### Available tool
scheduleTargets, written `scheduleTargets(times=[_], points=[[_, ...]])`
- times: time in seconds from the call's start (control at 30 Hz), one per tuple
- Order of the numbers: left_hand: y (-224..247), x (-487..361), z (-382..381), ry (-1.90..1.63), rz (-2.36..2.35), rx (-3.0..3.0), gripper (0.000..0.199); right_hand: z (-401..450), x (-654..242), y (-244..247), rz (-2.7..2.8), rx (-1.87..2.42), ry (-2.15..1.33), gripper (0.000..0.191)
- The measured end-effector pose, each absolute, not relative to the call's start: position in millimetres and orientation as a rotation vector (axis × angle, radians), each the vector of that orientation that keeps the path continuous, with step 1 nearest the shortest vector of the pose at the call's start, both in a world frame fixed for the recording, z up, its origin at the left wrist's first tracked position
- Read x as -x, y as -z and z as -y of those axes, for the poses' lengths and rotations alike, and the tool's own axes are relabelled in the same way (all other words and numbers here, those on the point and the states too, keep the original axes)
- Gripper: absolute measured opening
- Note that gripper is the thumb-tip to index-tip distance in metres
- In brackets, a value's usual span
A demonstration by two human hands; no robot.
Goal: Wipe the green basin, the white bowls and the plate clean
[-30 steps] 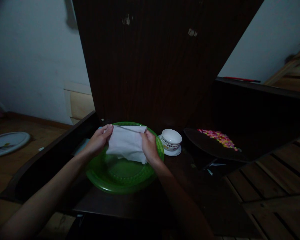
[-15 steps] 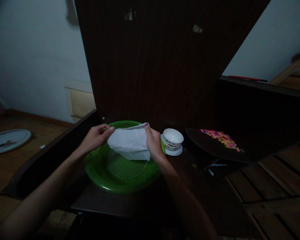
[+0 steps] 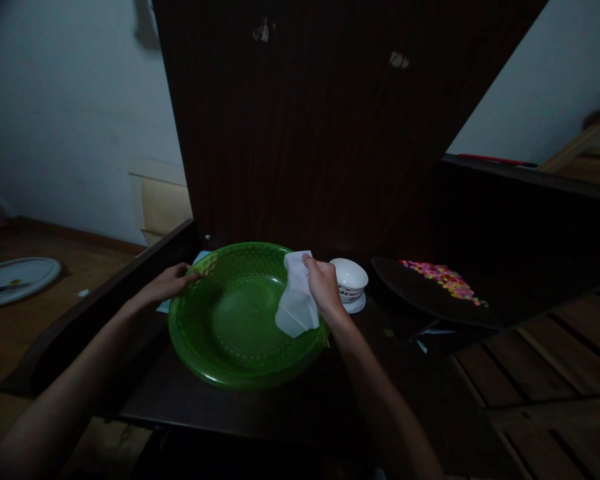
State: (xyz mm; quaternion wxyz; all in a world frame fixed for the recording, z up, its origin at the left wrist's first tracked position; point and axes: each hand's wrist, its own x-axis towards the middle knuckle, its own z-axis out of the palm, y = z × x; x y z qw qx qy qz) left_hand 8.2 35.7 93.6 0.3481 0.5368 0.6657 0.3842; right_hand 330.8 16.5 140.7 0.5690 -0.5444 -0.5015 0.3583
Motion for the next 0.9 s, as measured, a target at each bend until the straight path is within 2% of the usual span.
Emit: scheduleTargets(times=[0.17,0.4,0.9], points=[[-88.5,-12.6,-32.9,-1.041,-1.525,-1.207,0.031,-14.1,-333.8,-138.4,1.120,1.252,-0.912,0.051],[-83.4,-17.5,-26.5,-1.200,-1.376,-1.040,0.028,-9.8,-338.4,-139.8,1.098,1.230,-0.996,0.052],[-105.2,-12.9,-4.9,-1.449,-1.364,-1.113,0.029,-10.3,-331.9,-136.6,0.889,1.192,-1.018,0.042]])
